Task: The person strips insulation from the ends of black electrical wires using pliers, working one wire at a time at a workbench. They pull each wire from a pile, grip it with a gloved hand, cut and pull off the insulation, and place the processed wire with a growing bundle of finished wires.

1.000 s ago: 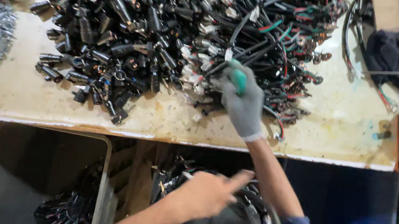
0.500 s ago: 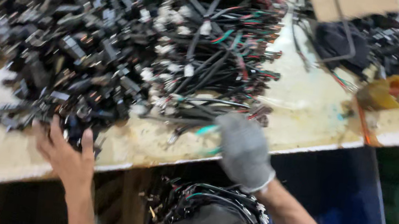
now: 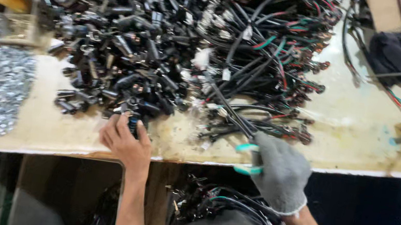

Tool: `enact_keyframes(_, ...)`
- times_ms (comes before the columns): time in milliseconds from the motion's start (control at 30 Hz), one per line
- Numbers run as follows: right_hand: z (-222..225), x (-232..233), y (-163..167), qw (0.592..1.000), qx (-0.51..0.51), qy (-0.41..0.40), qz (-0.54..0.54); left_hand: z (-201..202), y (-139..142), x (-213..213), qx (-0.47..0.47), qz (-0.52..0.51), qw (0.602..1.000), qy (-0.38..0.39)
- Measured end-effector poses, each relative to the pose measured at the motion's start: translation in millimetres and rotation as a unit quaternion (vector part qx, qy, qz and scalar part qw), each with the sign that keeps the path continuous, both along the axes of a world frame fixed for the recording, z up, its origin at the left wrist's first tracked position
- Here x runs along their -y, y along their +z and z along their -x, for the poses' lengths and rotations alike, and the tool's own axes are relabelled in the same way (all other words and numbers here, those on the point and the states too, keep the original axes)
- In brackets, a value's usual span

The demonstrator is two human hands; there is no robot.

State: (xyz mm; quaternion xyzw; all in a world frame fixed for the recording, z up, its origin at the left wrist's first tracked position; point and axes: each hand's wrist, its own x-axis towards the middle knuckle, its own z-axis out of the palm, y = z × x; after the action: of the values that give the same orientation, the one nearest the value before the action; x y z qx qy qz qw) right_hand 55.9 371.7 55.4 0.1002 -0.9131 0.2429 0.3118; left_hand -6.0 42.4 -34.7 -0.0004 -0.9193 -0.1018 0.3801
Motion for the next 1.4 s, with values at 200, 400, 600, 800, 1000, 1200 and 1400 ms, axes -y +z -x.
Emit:
enact_keyframes(200, 16.5, -0.1, -32.0, 0.999, 0.013, -0.018, 0.048, 2.3, 25.1, 3.1, -0.030, -0.211, 0.970, -0.117)
enact_keyframes(400, -16.3, -10.5, -51.0, 0.979, 0.176, -0.101, -0.033, 5.5, 46.4, -10.4, 0.026, 0.015, 0.983, -0.182)
enact_keyframes(600, -5.4, -8.1, -55.0, 0.965, 0.230, -0.115, -0.051, 13.2, 61.9, -26.5, 0.002, 0.149, 0.938, -0.313)
enact_keyframes(800, 16.1, -17.8, -50.0, 0.959, 0.259, -0.063, -0.098, -25.7, 85.5, -36.6, 0.190, -0.119, 0.832, -0.507)
enact_keyframes(1000, 14.4, -5.5, -60.6, 0.950, 0.274, -0.120, -0.095, -73.9, 97.6, -65.3, 0.416, -0.331, 0.606, -0.591)
enact_keyframes(1200, 18.8, -17.1, -58.2, 0.980, 0.190, -0.058, -0.022, -107.1, 72.0, -100.6, 0.410, -0.667, 0.393, -0.482)
enact_keyframes(1400, -13.9, -10.8, -40.6, 0.740, 0.402, -0.050, 0.537, -102.9, 29.0, -98.7, 0.443, -0.695, 0.429, -0.370)
